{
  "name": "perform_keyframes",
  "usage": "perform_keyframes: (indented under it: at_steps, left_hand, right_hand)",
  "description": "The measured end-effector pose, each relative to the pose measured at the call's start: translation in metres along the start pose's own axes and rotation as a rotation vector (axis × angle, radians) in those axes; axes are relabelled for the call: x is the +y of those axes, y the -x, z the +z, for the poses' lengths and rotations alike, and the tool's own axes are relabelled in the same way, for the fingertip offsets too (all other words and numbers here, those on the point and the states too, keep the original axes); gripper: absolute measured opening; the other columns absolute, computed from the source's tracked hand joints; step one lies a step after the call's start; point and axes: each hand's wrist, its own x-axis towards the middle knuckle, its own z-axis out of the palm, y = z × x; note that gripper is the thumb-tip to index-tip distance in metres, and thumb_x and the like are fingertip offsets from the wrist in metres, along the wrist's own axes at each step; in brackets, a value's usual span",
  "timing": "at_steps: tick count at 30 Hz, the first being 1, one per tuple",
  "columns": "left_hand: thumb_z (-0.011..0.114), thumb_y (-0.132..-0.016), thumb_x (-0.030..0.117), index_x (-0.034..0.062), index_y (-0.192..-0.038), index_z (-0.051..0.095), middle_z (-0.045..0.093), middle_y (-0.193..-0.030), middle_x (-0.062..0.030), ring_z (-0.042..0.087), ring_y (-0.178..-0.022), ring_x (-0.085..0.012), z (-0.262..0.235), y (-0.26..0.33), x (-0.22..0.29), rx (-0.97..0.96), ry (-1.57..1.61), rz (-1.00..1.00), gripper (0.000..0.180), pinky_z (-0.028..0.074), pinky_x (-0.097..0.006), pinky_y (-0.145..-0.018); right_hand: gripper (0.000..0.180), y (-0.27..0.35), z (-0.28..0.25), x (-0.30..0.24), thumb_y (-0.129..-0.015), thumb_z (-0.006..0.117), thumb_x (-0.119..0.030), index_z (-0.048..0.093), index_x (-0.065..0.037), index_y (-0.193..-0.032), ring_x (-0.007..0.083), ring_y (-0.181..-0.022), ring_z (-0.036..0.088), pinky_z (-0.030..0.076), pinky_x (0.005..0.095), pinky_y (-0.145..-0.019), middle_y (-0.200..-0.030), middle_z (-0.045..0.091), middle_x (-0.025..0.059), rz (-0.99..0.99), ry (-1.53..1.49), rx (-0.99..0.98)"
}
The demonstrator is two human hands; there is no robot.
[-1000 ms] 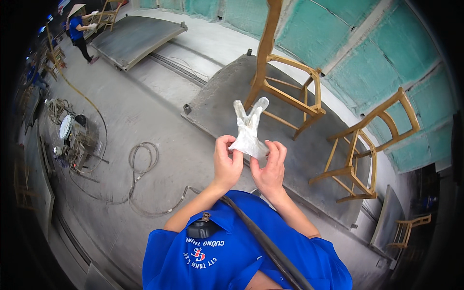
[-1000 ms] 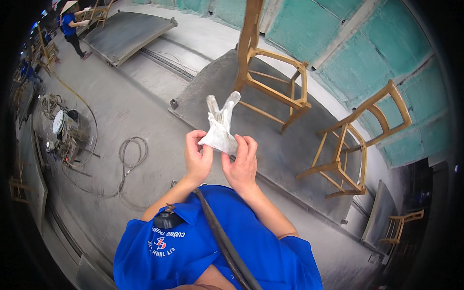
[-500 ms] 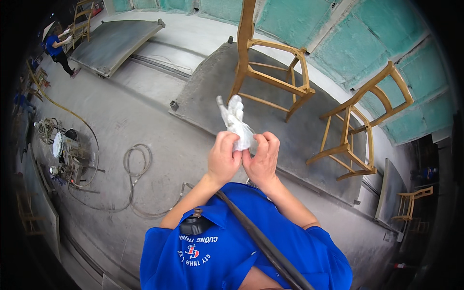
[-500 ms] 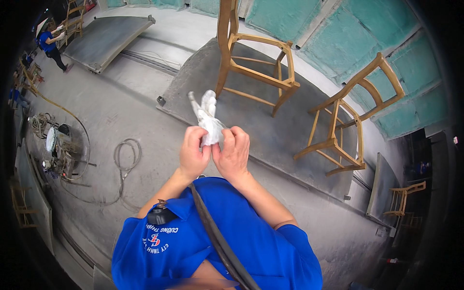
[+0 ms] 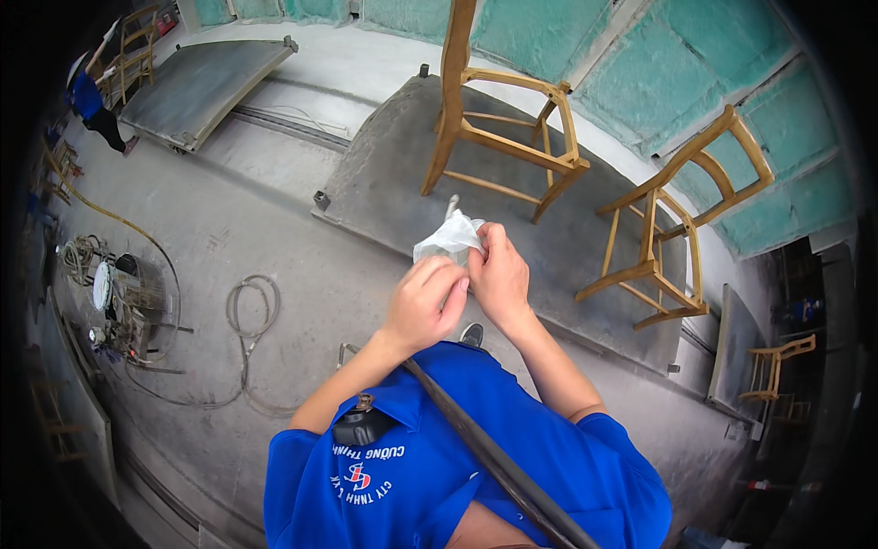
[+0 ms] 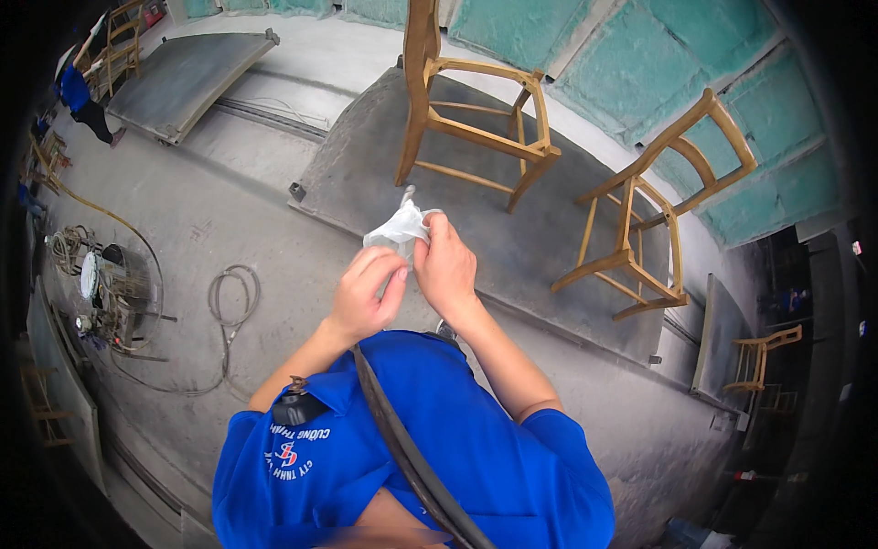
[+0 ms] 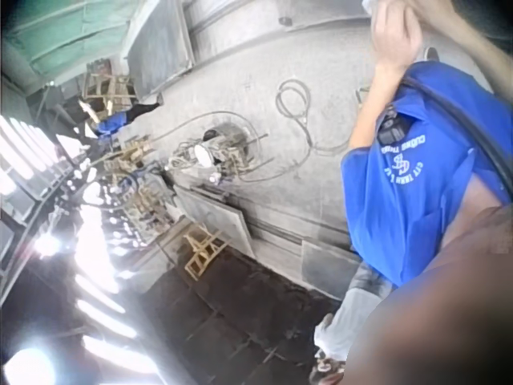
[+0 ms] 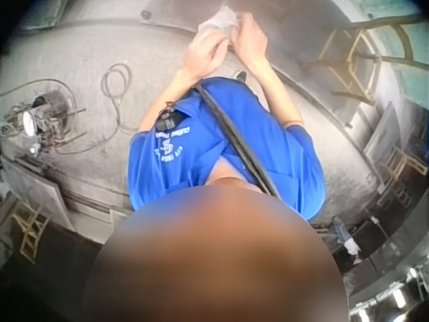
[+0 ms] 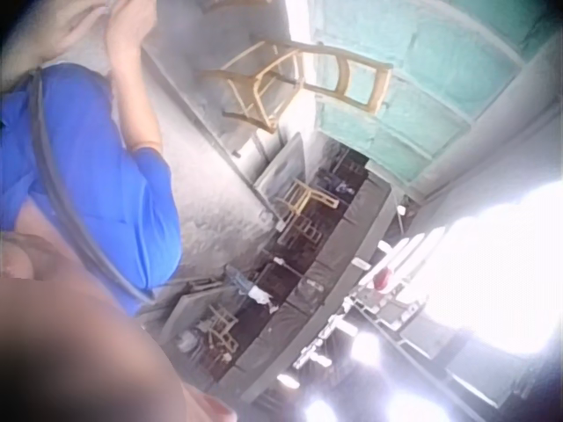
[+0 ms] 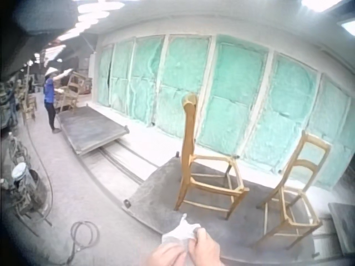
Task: The person puts on a disposable glove, then uses a spray gun to apply a finish to a wooden chair frame. They move around the chair to cover all sides, then walk away as other workers handle additional chairs in the background.
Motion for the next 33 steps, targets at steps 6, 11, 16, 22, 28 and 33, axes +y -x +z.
perform_keyframes:
  at_steps: [6, 11, 16, 22, 28, 33]
  left_hand:
    - [0.054, -0.094, -0.001, -0.0059, -0.117, 0.063, 0.065, -0.117, -0.0234, 0.064, -0.11, -0.0371, 0.015, 0.004, -0.033, -0.096, -0.195, -0.143, 0.026, 0.05, -0.036, -0.096]
    - [0.051, -0.097, -0.001, -0.0054, -0.122, 0.062, 0.064, -0.128, -0.0186, 0.063, -0.117, -0.0297, 0.002, -0.003, -0.046, 0.135, 0.3, -0.391, 0.028, 0.048, -0.036, -0.101]
    - [0.051, -0.099, 0.0, 0.0009, -0.129, 0.059, 0.065, -0.125, -0.0092, 0.063, -0.114, -0.0188, -0.011, -0.019, -0.052, 0.329, 1.314, -0.665, 0.031, 0.051, -0.035, -0.097]
    - [0.051, -0.104, 0.009, -0.0004, -0.134, 0.054, 0.063, -0.129, -0.0085, 0.063, -0.114, -0.0177, -0.017, -0.021, -0.067, 0.079, 1.023, -0.935, 0.032, 0.051, -0.034, -0.098]
    - [0.051, -0.105, 0.012, -0.0021, -0.134, 0.055, 0.063, -0.128, -0.0106, 0.062, -0.115, -0.0176, -0.01, -0.015, -0.074, 0.251, 1.248, -0.864, 0.032, 0.05, -0.033, -0.099]
    - [0.05, -0.104, 0.01, -0.002, -0.136, 0.053, 0.062, -0.131, -0.01, 0.06, -0.119, -0.0175, -0.011, -0.015, -0.082, 0.246, 1.201, -0.824, 0.034, 0.049, -0.033, -0.101]
  right_hand:
    - [0.016, -0.002, 0.003, -0.017, -0.086, 0.062, -0.008, 0.058, -0.005, -0.101, 0.0396, -0.085, 0.067, 0.053, 0.0472, -0.07, -0.097, 0.068, 0.0163, -0.184, -0.147, -0.117]
    - [0.016, 0.003, 0.016, -0.029, -0.084, 0.064, 0.0, 0.061, -0.005, -0.099, 0.0344, -0.078, 0.067, 0.052, 0.0414, -0.065, -0.087, 0.065, 0.014, -0.279, -0.164, -0.053]
    - [0.015, -0.003, 0.027, -0.034, -0.084, 0.066, -0.002, 0.062, -0.005, -0.098, 0.0327, -0.079, 0.066, 0.052, 0.0409, -0.066, -0.093, 0.063, 0.0109, -0.383, -0.103, -0.087]
    - [0.008, -0.003, 0.035, -0.043, -0.088, 0.064, -0.005, 0.061, -0.005, -0.095, 0.0318, -0.083, 0.065, 0.053, 0.0425, -0.067, -0.092, 0.059, 0.0102, -0.372, -0.136, -0.043]
    - [0.006, -0.006, 0.047, -0.048, -0.088, 0.063, -0.006, 0.06, -0.004, -0.093, 0.0336, -0.087, 0.064, 0.053, 0.0436, -0.069, -0.093, 0.058, 0.0112, -0.267, -0.202, -0.099]
    - [0.006, -0.004, 0.054, -0.051, -0.088, 0.064, -0.005, 0.059, -0.004, -0.092, 0.0346, -0.085, 0.063, 0.052, 0.0439, -0.068, -0.093, 0.058, 0.0118, -0.3, -0.255, -0.059]
